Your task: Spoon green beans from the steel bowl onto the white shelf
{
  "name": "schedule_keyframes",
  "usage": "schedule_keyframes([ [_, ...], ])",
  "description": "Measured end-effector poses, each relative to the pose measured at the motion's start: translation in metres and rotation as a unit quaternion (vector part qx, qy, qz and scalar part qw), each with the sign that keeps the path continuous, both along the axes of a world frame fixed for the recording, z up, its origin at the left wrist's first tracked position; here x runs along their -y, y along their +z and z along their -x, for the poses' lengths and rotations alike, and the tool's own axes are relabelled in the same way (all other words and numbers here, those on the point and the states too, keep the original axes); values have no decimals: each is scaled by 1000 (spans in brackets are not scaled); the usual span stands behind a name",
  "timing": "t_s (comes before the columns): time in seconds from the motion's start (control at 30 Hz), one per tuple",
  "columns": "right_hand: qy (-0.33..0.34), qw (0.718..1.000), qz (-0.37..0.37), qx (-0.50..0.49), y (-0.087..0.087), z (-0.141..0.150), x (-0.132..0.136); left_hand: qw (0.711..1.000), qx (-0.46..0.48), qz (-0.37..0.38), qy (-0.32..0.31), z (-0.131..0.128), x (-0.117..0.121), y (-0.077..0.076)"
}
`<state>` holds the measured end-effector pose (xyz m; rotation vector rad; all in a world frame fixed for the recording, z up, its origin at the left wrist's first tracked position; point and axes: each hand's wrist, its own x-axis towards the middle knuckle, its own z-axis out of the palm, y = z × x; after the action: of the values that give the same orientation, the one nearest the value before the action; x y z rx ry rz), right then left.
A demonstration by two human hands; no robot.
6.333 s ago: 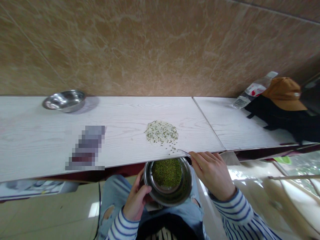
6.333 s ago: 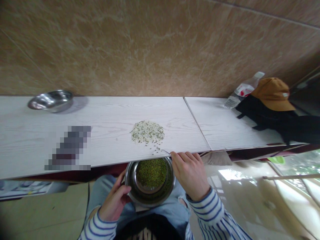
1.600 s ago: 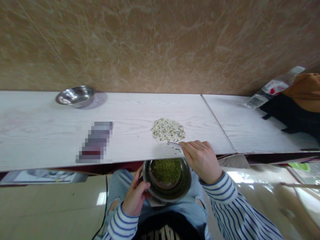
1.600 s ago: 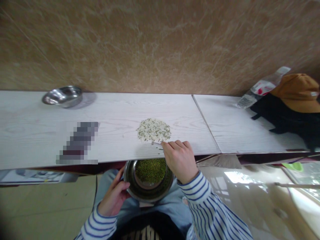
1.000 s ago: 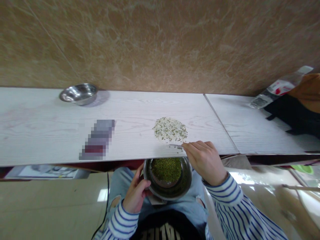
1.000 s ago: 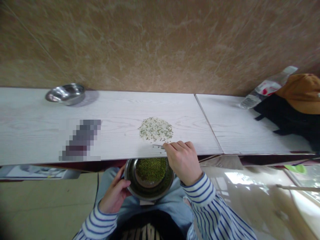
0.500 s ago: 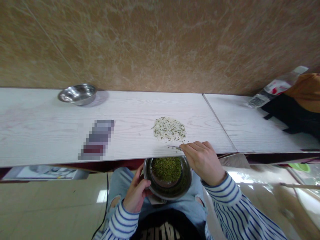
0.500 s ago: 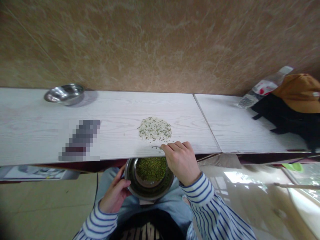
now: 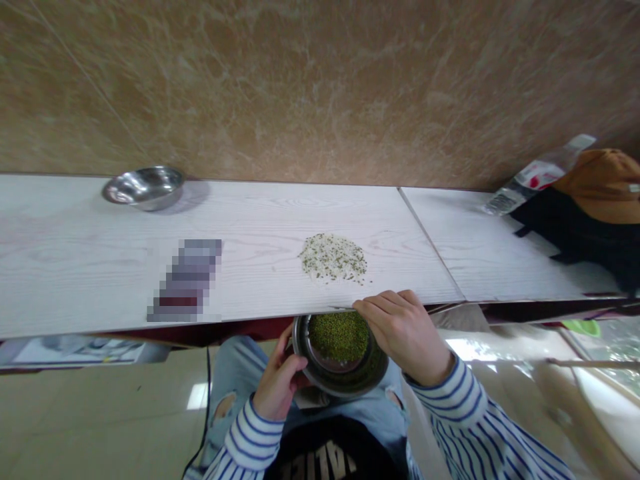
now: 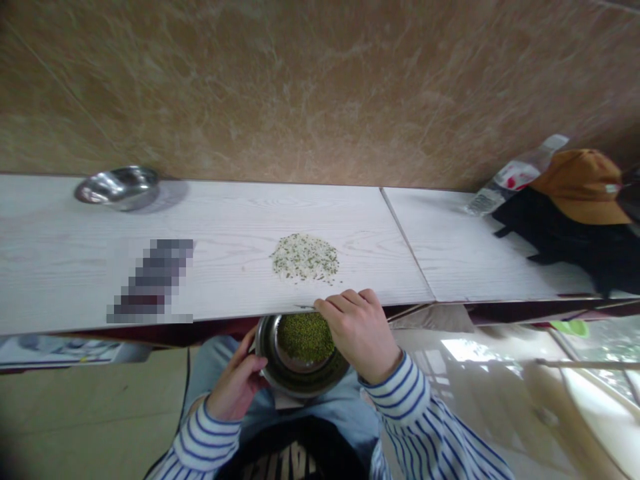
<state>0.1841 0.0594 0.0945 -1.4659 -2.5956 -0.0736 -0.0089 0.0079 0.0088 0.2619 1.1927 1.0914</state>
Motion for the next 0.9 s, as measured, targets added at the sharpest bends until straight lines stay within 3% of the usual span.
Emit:
schedule_keyframes([
  [0.33, -16, 1000, -17, -20, 1, -4, 11, 1000, 14, 5, -3, 0, 3, -4],
  [0.43, -35, 999, -35, -17, -1, -3, 2, 1000, 10, 5, 7, 3, 4, -7],
  [0.7, 4, 998, -56, -4, -8, 22, -27, 999, 9, 16, 34, 12, 5, -9],
  [0.9, -14, 998, -62, 15, -9, 20, -51, 999, 9, 24, 36, 15, 2, -13],
])
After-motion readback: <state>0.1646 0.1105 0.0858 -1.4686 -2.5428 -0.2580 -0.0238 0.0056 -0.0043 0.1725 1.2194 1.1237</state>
